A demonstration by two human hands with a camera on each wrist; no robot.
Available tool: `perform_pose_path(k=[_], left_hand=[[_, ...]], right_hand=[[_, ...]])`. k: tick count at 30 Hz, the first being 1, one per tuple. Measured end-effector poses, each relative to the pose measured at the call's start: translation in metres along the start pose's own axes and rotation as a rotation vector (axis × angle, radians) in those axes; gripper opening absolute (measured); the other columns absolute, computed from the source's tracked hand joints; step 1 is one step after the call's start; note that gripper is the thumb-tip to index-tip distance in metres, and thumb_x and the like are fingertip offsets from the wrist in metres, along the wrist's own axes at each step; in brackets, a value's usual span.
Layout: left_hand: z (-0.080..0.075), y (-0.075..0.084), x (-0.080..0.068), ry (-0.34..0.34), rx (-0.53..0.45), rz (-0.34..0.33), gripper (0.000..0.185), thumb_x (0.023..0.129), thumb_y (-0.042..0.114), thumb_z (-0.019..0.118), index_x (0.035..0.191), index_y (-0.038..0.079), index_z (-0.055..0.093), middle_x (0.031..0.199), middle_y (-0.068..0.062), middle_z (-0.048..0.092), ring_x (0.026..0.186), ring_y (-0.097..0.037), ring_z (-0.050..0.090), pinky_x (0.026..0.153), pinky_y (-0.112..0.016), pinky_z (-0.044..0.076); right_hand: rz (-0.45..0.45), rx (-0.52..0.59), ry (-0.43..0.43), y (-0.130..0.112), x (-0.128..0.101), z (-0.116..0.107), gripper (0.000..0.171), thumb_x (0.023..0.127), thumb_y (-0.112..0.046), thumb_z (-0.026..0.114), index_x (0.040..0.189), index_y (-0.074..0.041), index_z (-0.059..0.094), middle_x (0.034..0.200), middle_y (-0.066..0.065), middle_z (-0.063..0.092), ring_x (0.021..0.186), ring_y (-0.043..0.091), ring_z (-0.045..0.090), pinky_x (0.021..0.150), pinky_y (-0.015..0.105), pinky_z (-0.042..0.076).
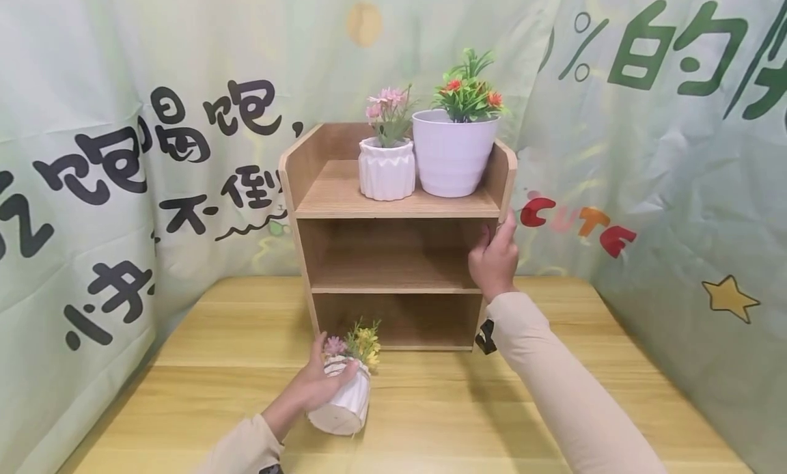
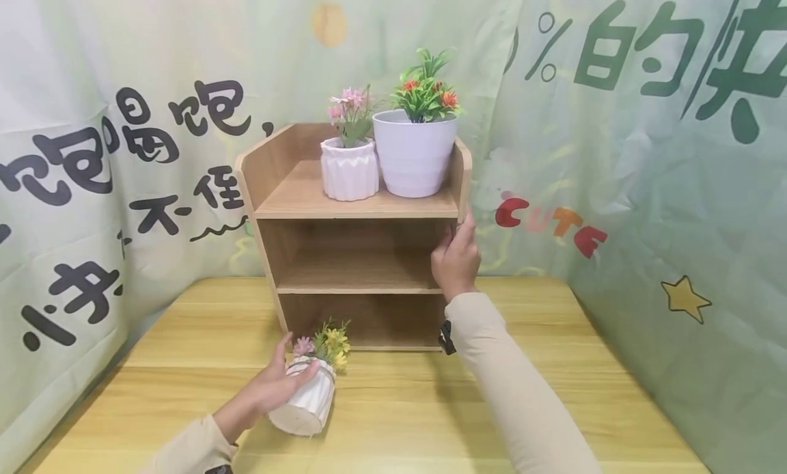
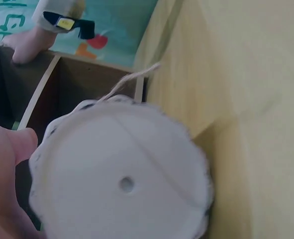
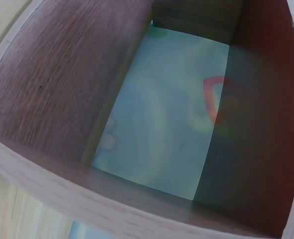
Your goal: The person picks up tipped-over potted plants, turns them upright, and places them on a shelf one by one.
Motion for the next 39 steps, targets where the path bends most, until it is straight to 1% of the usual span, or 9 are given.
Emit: perform_pose_path(k=[2, 3, 6, 9, 13, 23, 33, 36, 39], left_hand=[[0.003, -0.001, -0.003, -0.002, 0.02, 0.015, 0.102, 0.086, 0.055, 0.063, 0.154, 0.007, 0.004, 0.14, -0.043, 0.031, 0.114, -0.062, 0.043, 0.092, -0.068, 0.037], [0.004, 0.0, -0.004, -0.002, 0.032, 0.029, 0.101, 0.086, 0.054, 0.064, 0.154, 0.006, 0.006, 0.141, -0.042, 0.031, 0.117, -0.063, 0.039, 0.095, -0.07, 0.032], [0.007, -0.002, -0.006, 0.009, 0.038, 0.043, 0.096, 0.086, 0.053, 0.065, 0.153, 0.006, 0.015, 0.142, -0.039, 0.033, 0.121, -0.063, 0.036, 0.096, -0.072, 0.029], [0.007, -0.006, -0.006, 0.02, 0.015, 0.03, 0.09, 0.084, 0.052, 0.068, 0.151, 0.01, 0.025, 0.138, -0.038, 0.039, 0.116, -0.06, 0.043, 0.091, -0.07, 0.036], [0.007, -0.011, -0.007, 0.03, -0.037, -0.006, 0.086, 0.079, 0.048, 0.073, 0.147, 0.013, 0.033, 0.127, -0.035, 0.05, 0.102, -0.048, 0.056, 0.08, -0.062, 0.048], [0.006, -0.012, -0.009, 0.044, -0.074, 0.017, 0.08, 0.079, 0.039, 0.075, 0.143, 0.009, 0.039, 0.109, -0.021, 0.06, 0.082, -0.027, 0.06, 0.063, -0.042, 0.053], [0.008, -0.009, -0.008, 0.052, -0.039, 0.063, 0.075, 0.078, 0.04, 0.076, 0.141, 0.012, 0.045, 0.107, -0.018, 0.062, 0.075, -0.023, 0.059, 0.061, -0.038, 0.051], [0.007, -0.007, -0.008, 0.069, -0.018, 0.09, 0.076, 0.078, 0.04, 0.076, 0.142, 0.012, 0.045, 0.111, -0.021, 0.062, 0.076, -0.023, 0.059, 0.061, -0.038, 0.05], [0.006, -0.004, -0.008, 0.079, -0.001, 0.13, 0.076, 0.078, 0.04, 0.076, 0.141, 0.011, 0.046, 0.108, -0.021, 0.063, 0.074, -0.021, 0.059, 0.06, -0.037, 0.05]], right_hand=[[0.003, 0.009, -0.003, 0.0, 0.0, 0.001, 0.049, 0.095, -0.007, 0.05, 0.139, 0.003, 0.032, 0.112, 0.037, 0.059, 0.095, 0.053, 0.06, 0.08, 0.062, 0.048], [0.005, 0.015, -0.003, 0.0, 0.0, 0.001, 0.048, 0.095, -0.007, 0.05, 0.139, 0.002, 0.032, 0.111, 0.037, 0.059, 0.095, 0.053, 0.06, 0.08, 0.062, 0.048], [0.008, 0.024, -0.001, 0.001, -0.001, 0.002, 0.048, 0.095, -0.006, 0.05, 0.139, 0.001, 0.031, 0.109, 0.036, 0.059, 0.094, 0.054, 0.06, 0.078, 0.063, 0.047], [-0.004, 0.032, 0.006, 0.001, -0.001, 0.001, 0.048, 0.095, -0.006, 0.051, 0.139, 0.001, 0.031, 0.11, 0.036, 0.059, 0.095, 0.053, 0.06, 0.08, 0.063, 0.047], [-0.028, 0.041, 0.014, 0.001, -0.002, -0.001, 0.047, 0.096, -0.008, 0.051, 0.138, 0.001, 0.032, 0.111, 0.036, 0.059, 0.096, 0.053, 0.061, 0.08, 0.062, 0.048], [-0.037, 0.027, 0.018, 0.003, -0.004, 0.0, 0.047, 0.096, -0.009, 0.052, 0.137, 0.002, 0.031, 0.111, 0.036, 0.058, 0.094, 0.053, 0.06, 0.079, 0.062, 0.048], [-0.018, 0.028, -0.011, 0.003, -0.003, 0.001, 0.046, 0.098, -0.01, 0.049, 0.138, 0.003, 0.031, 0.114, 0.035, 0.058, 0.098, 0.051, 0.061, 0.084, 0.06, 0.048], [-0.017, 0.033, -0.016, 0.002, -0.003, 0.001, 0.046, 0.098, -0.01, 0.049, 0.138, 0.002, 0.031, 0.114, 0.035, 0.058, 0.1, 0.051, 0.06, 0.085, 0.06, 0.048], [-0.019, 0.035, -0.004, 0.002, -0.002, 0.0, 0.046, 0.097, -0.009, 0.05, 0.138, 0.003, 0.031, 0.112, 0.036, 0.058, 0.098, 0.052, 0.06, 0.083, 0.061, 0.048]])
Point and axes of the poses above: each hand's wrist, its own x-axis towards the middle knuckle, its own z-axis out of the palm, y = z × x, the point moved 10 cm from there along x, towards the middle knuckle
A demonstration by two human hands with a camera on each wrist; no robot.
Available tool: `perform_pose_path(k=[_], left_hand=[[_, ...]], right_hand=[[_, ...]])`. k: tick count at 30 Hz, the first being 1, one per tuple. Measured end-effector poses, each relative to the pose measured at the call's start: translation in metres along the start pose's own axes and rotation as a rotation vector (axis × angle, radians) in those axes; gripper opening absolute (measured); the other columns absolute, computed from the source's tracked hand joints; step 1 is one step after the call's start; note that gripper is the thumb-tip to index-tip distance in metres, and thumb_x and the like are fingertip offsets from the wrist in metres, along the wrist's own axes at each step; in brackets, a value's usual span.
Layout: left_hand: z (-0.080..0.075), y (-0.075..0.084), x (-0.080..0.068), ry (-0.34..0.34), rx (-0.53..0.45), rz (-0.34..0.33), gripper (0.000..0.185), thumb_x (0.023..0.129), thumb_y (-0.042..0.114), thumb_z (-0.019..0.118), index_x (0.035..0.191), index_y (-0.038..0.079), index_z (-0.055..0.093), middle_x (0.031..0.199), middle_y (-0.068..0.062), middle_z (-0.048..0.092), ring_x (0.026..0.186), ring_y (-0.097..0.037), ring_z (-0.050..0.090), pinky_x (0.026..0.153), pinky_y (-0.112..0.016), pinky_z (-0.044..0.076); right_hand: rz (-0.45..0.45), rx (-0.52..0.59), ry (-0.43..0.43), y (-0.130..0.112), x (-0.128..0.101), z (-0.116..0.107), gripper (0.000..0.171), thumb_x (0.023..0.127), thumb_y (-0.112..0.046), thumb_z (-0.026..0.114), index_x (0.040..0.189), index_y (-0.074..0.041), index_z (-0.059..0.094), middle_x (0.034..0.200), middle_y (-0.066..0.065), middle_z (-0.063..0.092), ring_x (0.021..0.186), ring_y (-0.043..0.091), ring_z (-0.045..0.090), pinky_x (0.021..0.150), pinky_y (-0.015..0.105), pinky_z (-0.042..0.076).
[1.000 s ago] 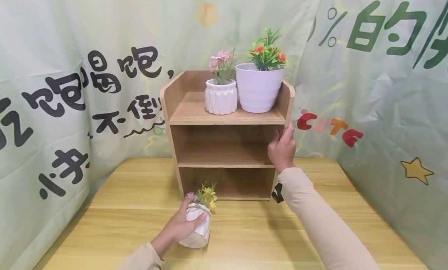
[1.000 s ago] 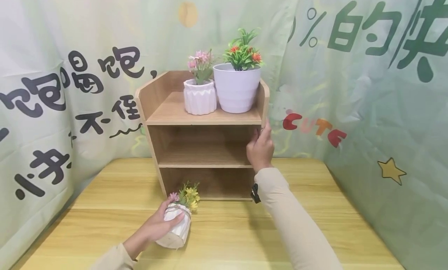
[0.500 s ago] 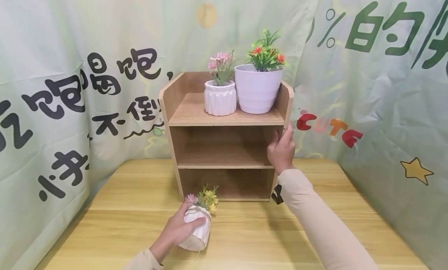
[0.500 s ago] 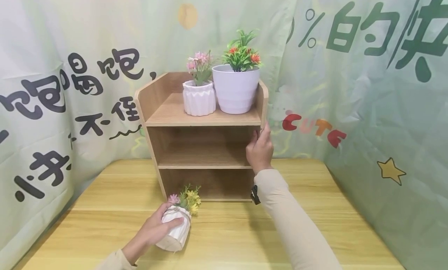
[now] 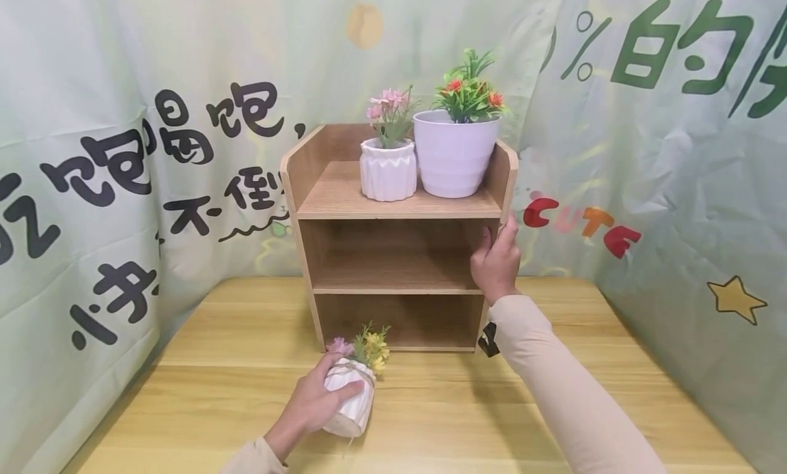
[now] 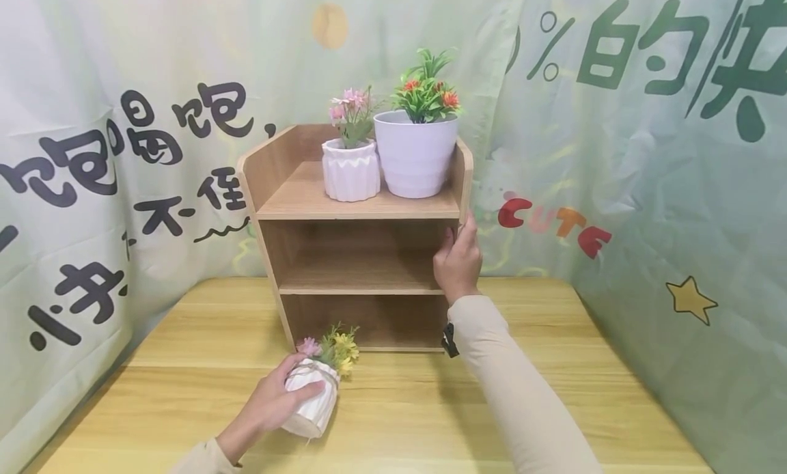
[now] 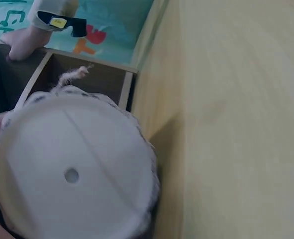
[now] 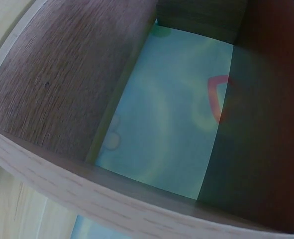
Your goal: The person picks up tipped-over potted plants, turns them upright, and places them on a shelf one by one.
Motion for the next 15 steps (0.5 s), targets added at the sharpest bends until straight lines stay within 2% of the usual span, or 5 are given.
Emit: perform_pose_path(k=[5, 8, 15], left_hand=[[0.004, 0.008, 0.0, -0.033, -0.005, 0.082, 0.073, 0.079, 0.039, 0.076, 0.14, 0.011, 0.047, 0.091, -0.011, 0.062, 0.063, -0.017, 0.058, 0.052, -0.034, 0.05], [0.005, 0.013, -0.001, -0.061, -0.011, 0.125, 0.073, 0.08, 0.037, 0.075, 0.141, 0.009, 0.045, 0.086, -0.007, 0.06, 0.062, -0.017, 0.057, 0.05, -0.032, 0.05], [0.004, 0.023, -0.004, -0.067, -0.001, 0.244, 0.065, 0.08, 0.034, 0.077, 0.134, 0.01, 0.05, 0.086, -0.002, 0.06, 0.064, -0.013, 0.058, 0.052, -0.028, 0.051]], right_hand=[[-0.004, 0.001, 0.011, 0.0, 0.002, -0.001, 0.045, 0.097, -0.008, 0.05, 0.136, 0.004, 0.032, 0.112, 0.035, 0.058, 0.098, 0.051, 0.061, 0.083, 0.06, 0.048], [-0.002, -0.002, 0.001, 0.001, 0.002, 0.0, 0.045, 0.097, -0.01, 0.049, 0.136, 0.003, 0.032, 0.113, 0.035, 0.058, 0.099, 0.051, 0.061, 0.084, 0.059, 0.048], [0.009, -0.006, -0.013, 0.002, 0.0, 0.002, 0.044, 0.098, -0.009, 0.048, 0.136, 0.003, 0.031, 0.114, 0.034, 0.057, 0.101, 0.051, 0.06, 0.085, 0.059, 0.048]])
Point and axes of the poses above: each hand's wrist, its own x-axis towards the middle knuckle, its own z-axis out of the palm, y = z × x, the point moved 10 cm from there along x, towards the middle knuckle
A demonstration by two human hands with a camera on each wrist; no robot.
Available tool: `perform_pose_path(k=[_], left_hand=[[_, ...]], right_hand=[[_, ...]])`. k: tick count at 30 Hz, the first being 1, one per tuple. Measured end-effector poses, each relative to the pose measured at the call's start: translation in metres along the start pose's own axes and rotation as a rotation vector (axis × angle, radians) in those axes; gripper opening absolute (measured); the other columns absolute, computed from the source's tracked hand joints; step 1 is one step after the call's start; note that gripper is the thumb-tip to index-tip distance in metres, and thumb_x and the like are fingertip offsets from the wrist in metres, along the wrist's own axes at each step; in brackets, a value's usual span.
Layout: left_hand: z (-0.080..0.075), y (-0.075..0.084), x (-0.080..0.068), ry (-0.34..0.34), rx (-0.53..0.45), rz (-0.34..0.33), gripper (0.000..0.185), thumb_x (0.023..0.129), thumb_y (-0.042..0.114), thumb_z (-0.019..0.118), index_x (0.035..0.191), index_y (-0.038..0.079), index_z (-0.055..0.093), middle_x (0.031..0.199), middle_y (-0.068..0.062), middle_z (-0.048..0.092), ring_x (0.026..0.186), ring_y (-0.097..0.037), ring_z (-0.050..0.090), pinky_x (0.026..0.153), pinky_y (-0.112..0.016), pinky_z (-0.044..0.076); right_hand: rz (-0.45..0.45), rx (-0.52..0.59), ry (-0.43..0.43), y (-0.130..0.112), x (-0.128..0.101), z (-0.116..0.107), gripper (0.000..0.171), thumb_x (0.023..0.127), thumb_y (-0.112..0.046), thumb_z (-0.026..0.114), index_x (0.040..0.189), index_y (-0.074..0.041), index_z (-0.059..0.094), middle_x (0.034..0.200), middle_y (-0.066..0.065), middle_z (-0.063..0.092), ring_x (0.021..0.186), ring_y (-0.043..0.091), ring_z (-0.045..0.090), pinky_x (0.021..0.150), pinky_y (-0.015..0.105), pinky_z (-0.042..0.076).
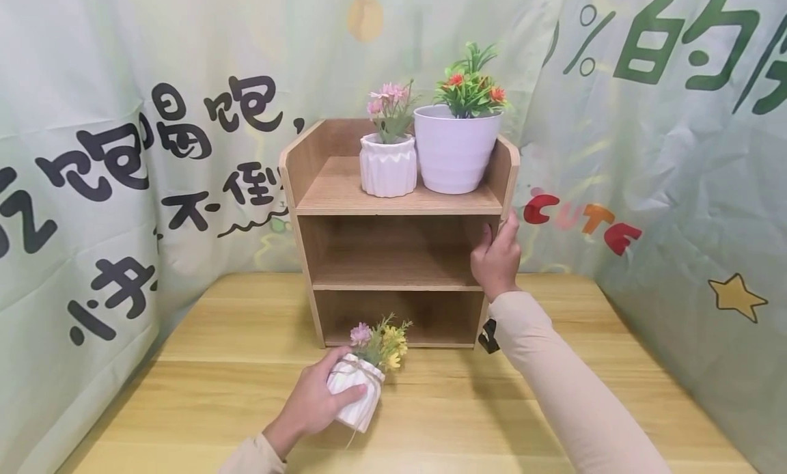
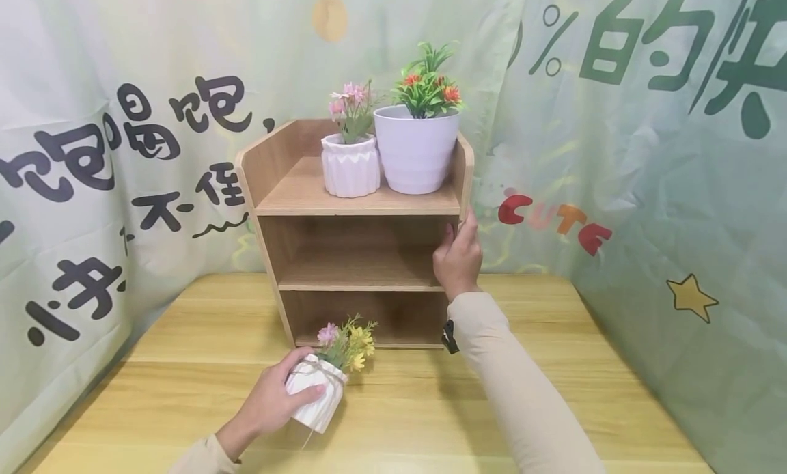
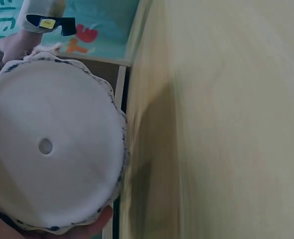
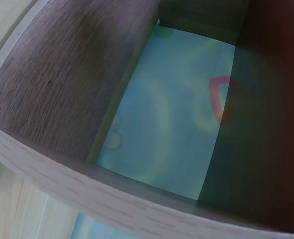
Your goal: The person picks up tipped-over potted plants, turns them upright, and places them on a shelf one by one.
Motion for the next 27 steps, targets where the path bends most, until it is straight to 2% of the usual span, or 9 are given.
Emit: perform_pose_path(k=[4, 7, 11, 14, 17, 21, 27], left_hand=[[-0.003, 0.005, -0.001, 0.034, 0.018, 0.07, 0.062, 0.079, 0.032, 0.078, 0.131, 0.011, 0.052, 0.086, 0.0, 0.061, 0.065, -0.01, 0.057, 0.053, -0.027, 0.051], [-0.005, 0.011, -0.003, 0.065, 0.051, 0.155, 0.06, 0.077, 0.03, 0.079, 0.128, 0.009, 0.054, 0.088, 0.003, 0.06, 0.067, -0.008, 0.055, 0.054, -0.026, 0.049], [-0.004, 0.023, -0.01, 0.103, 0.159, 0.332, 0.058, 0.075, 0.034, 0.079, 0.122, 0.009, 0.058, 0.1, 0.002, 0.064, 0.077, -0.008, 0.057, 0.061, -0.026, 0.05], [-0.002, 0.033, -0.018, 0.132, 0.238, 0.479, 0.056, 0.073, 0.039, 0.079, 0.118, 0.011, 0.06, 0.114, -0.004, 0.064, 0.091, -0.017, 0.063, 0.071, -0.032, 0.055], [-0.001, 0.039, -0.024, 0.166, 0.285, 0.579, 0.057, 0.073, 0.043, 0.078, 0.117, 0.011, 0.06, 0.125, -0.013, 0.061, 0.104, -0.03, 0.063, 0.078, -0.041, 0.055], [-0.004, 0.043, -0.027, 0.196, 0.299, 0.63, 0.059, 0.072, 0.043, 0.078, 0.118, 0.013, 0.059, 0.128, -0.02, 0.058, 0.104, -0.038, 0.063, 0.076, -0.045, 0.056], [-0.008, 0.052, -0.031, 0.251, 0.297, 0.749, 0.058, 0.076, 0.047, 0.073, 0.118, 0.009, 0.059, 0.126, -0.024, 0.058, 0.099, -0.039, 0.065, 0.073, -0.041, 0.057]], right_hand=[[-0.008, 0.004, -0.005, -0.002, 0.001, 0.001, 0.043, 0.098, -0.009, 0.048, 0.136, 0.003, 0.031, 0.114, 0.034, 0.057, 0.103, 0.05, 0.059, 0.086, 0.059, 0.048], [-0.01, 0.001, -0.003, -0.002, 0.002, 0.002, 0.043, 0.098, -0.01, 0.048, 0.136, 0.002, 0.031, 0.114, 0.034, 0.057, 0.103, 0.05, 0.059, 0.087, 0.059, 0.048], [0.003, 0.002, 0.003, -0.001, 0.001, 0.001, 0.045, 0.097, -0.01, 0.05, 0.136, 0.002, 0.032, 0.115, 0.033, 0.057, 0.103, 0.05, 0.059, 0.087, 0.059, 0.047], [0.01, 0.006, 0.01, 0.0, 0.0, 0.0, 0.045, 0.096, -0.009, 0.051, 0.136, 0.002, 0.032, 0.116, 0.034, 0.057, 0.103, 0.05, 0.059, 0.086, 0.059, 0.047], [0.01, 0.009, 0.017, 0.0, -0.001, 0.0, 0.045, 0.096, -0.009, 0.051, 0.136, 0.002, 0.033, 0.116, 0.034, 0.057, 0.102, 0.05, 0.059, 0.085, 0.06, 0.048], [0.013, 0.012, 0.02, 0.001, 0.0, 0.0, 0.045, 0.096, -0.009, 0.05, 0.136, 0.001, 0.033, 0.117, 0.033, 0.058, 0.103, 0.05, 0.059, 0.086, 0.059, 0.047], [0.001, 0.001, 0.031, 0.001, -0.001, -0.001, 0.045, 0.096, -0.009, 0.051, 0.136, 0.003, 0.033, 0.112, 0.035, 0.059, 0.098, 0.051, 0.06, 0.083, 0.06, 0.048]])
Point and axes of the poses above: each hand's wrist, its own x-axis towards the middle knuckle, its own z-axis out of the palm, y = z × x, the point moved 10 cm from there along x, towards the middle knuckle
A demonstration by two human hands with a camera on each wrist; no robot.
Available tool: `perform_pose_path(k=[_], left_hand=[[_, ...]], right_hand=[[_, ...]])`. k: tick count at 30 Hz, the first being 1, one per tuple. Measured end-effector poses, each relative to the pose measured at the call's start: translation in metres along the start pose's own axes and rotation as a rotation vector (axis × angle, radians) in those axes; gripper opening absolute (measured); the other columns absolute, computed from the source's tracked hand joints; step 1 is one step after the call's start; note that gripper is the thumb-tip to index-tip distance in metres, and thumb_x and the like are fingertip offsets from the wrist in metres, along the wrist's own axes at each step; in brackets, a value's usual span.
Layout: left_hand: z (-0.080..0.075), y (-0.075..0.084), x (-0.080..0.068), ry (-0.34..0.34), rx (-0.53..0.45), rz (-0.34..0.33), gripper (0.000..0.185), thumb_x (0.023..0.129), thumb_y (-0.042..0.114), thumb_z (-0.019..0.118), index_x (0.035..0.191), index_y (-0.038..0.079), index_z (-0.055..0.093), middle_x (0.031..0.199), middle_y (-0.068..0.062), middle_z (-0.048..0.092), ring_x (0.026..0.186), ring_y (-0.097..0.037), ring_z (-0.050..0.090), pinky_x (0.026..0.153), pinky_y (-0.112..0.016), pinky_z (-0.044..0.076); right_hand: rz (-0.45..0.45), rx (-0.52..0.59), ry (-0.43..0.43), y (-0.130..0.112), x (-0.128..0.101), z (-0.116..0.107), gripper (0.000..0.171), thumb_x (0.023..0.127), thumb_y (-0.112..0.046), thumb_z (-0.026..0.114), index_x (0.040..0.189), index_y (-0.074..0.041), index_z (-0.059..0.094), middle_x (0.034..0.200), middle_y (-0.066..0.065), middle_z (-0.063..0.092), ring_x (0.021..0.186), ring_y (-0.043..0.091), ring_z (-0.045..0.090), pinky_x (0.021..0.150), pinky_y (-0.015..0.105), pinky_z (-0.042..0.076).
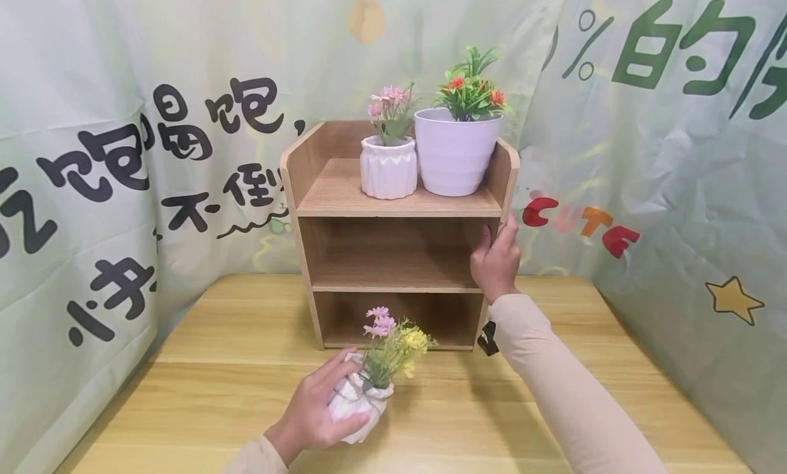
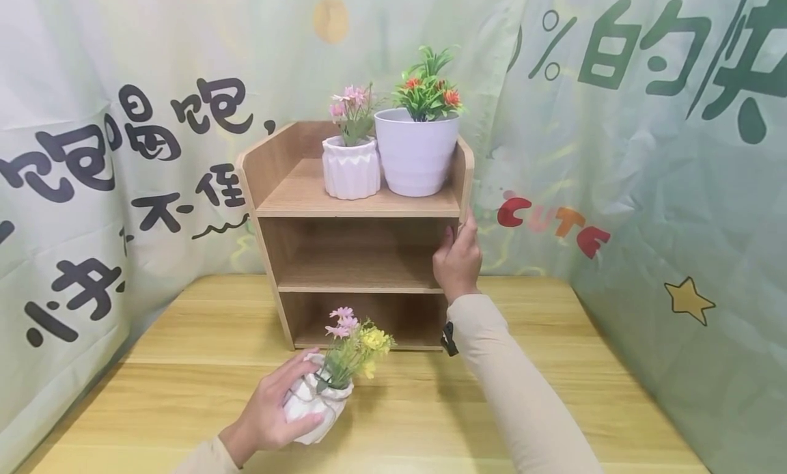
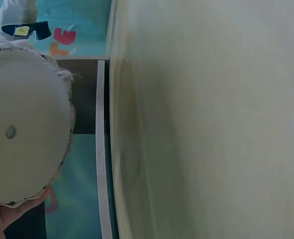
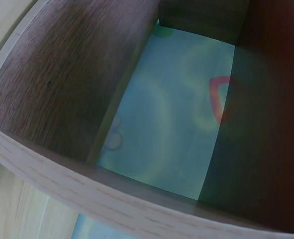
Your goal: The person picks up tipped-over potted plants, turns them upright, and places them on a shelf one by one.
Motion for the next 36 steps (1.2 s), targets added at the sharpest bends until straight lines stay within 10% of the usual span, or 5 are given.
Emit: perform_pose_path(k=[10, 36], left_hand=[[-0.018, 0.019, 0.003, 0.224, 0.022, 0.236, 0.063, 0.083, 0.053, 0.064, 0.11, -0.003, 0.06, 0.122, -0.033, 0.056, 0.091, -0.04, 0.066, 0.075, -0.038, 0.056], [-0.047, 0.035, 0.02, 0.421, 0.016, 0.304, 0.06, 0.087, 0.047, 0.065, 0.103, -0.01, 0.055, 0.114, -0.042, 0.054, 0.084, -0.044, 0.064, 0.07, -0.035, 0.057]], right_hand=[[-0.019, -0.001, -0.009, -0.001, 0.0, 0.0, 0.044, 0.097, -0.01, 0.049, 0.136, 0.003, 0.033, 0.114, 0.034, 0.058, 0.101, 0.05, 0.06, 0.084, 0.059, 0.048], [-0.021, -0.008, -0.009, 0.0, -0.001, 0.0, 0.043, 0.098, -0.01, 0.048, 0.136, 0.003, 0.033, 0.112, 0.034, 0.058, 0.1, 0.05, 0.06, 0.084, 0.059, 0.049]])
Point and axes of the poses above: each hand's wrist, its own x-axis towards the middle knuckle, its own z-axis out of the palm, y = z × x, the point moved 10 cm from there along x, towards the middle knuckle
